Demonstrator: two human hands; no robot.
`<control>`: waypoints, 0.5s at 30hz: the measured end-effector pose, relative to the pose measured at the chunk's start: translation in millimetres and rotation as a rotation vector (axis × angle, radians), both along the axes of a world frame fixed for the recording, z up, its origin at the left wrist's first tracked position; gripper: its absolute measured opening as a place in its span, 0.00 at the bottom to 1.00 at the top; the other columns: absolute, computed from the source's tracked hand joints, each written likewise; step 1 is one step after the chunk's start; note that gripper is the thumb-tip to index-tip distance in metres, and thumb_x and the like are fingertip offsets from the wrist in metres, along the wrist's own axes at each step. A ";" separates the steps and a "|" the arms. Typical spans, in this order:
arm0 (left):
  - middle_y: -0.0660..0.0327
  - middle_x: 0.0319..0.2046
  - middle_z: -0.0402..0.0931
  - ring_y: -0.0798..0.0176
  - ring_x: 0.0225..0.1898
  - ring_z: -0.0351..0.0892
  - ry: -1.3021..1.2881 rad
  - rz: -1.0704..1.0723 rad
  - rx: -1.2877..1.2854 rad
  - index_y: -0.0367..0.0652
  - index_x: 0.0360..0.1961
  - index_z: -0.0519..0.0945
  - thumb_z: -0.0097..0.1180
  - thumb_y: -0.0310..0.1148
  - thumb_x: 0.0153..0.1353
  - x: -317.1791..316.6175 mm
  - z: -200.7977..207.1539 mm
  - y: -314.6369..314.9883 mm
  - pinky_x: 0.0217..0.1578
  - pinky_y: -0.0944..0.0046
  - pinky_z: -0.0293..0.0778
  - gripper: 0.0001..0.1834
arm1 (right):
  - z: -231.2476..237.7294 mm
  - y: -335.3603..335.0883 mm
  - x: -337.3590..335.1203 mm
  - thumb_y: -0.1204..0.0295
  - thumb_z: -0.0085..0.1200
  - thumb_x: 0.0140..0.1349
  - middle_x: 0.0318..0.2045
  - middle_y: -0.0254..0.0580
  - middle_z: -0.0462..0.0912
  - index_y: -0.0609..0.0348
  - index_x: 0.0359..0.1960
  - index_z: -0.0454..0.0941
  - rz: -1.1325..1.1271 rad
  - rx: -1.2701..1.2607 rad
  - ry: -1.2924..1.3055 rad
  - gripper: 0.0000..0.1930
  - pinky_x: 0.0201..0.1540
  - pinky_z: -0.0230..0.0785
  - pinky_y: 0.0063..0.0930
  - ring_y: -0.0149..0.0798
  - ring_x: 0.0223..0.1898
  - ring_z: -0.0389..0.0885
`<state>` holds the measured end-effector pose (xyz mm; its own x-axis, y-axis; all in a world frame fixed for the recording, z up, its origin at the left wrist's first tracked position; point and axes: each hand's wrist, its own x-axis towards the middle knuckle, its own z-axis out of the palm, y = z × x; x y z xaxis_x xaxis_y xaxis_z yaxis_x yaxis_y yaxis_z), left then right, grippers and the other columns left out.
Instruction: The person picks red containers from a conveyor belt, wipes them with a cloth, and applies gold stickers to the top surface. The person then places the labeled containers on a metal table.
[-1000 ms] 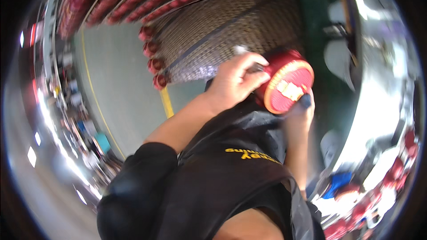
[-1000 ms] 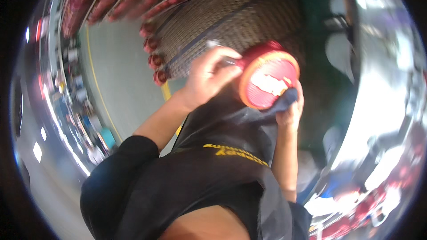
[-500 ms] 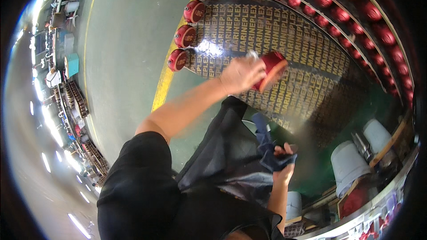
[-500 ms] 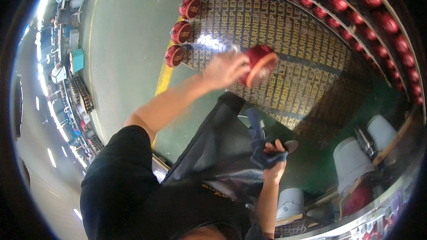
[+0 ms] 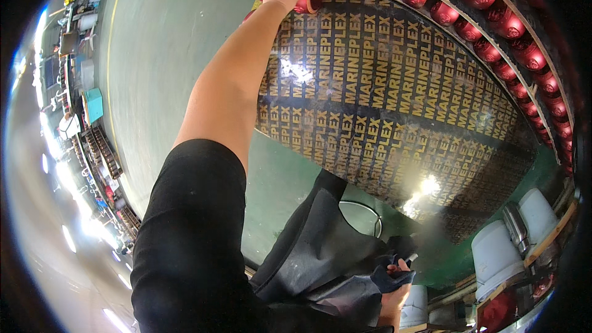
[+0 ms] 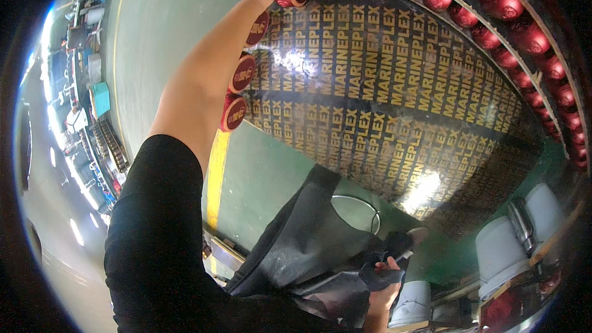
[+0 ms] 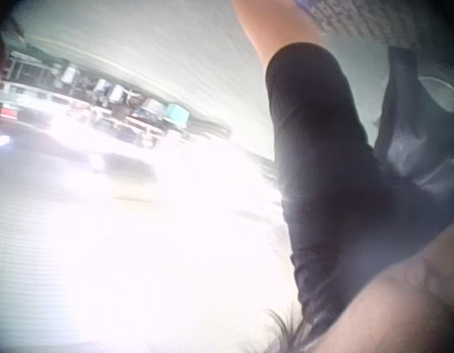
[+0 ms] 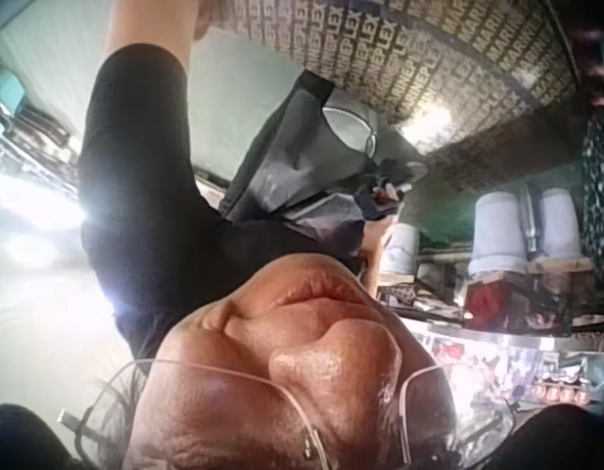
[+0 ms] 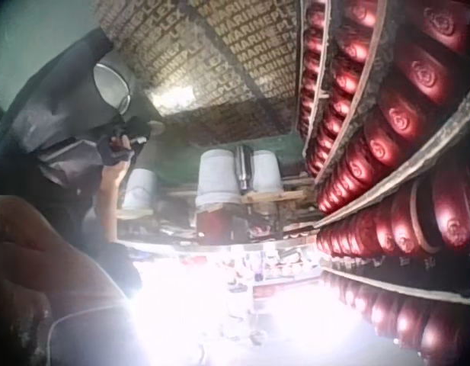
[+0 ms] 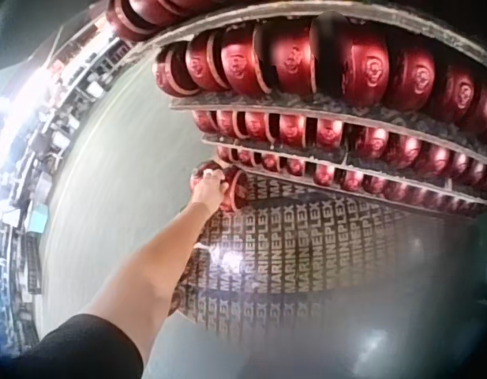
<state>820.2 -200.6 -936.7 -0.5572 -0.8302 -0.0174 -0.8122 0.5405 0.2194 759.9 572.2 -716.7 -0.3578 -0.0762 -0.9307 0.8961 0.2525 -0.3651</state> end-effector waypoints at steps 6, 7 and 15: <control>0.48 0.45 0.79 0.41 0.48 0.81 -0.023 0.068 -0.104 0.46 0.45 0.82 0.60 0.38 0.61 -4.9 4.4 -18.9 0.50 0.45 0.74 0.13 | -12.6 -4.9 -0.1 0.47 0.49 0.66 0.40 0.50 0.83 0.62 0.58 0.76 -0.009 0.059 0.009 0.31 0.46 0.76 0.37 0.41 0.38 0.80; 0.48 0.45 0.79 0.41 0.47 0.81 -0.018 0.100 -0.066 0.46 0.46 0.82 0.60 0.38 0.61 -6.8 8.6 -19.5 0.49 0.45 0.75 0.14 | -13.8 -6.6 0.6 0.47 0.49 0.67 0.40 0.49 0.83 0.62 0.58 0.76 -0.002 0.065 0.010 0.31 0.46 0.75 0.36 0.40 0.38 0.80; 0.45 0.45 0.79 0.39 0.48 0.80 -0.046 -0.006 -0.002 0.47 0.50 0.79 0.58 0.37 0.62 0.4 4.7 -36.0 0.45 0.44 0.77 0.15 | -16.3 -25.8 10.1 0.48 0.47 0.68 0.39 0.48 0.83 0.62 0.57 0.77 0.008 -0.092 -0.040 0.30 0.47 0.74 0.33 0.40 0.39 0.80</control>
<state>820.6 -236.7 -932.0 -0.5608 -0.8269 -0.0414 -0.8181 0.5458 0.1811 769.9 546.4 -733.0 -0.3197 -0.1648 -0.9331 0.9083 0.2269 -0.3513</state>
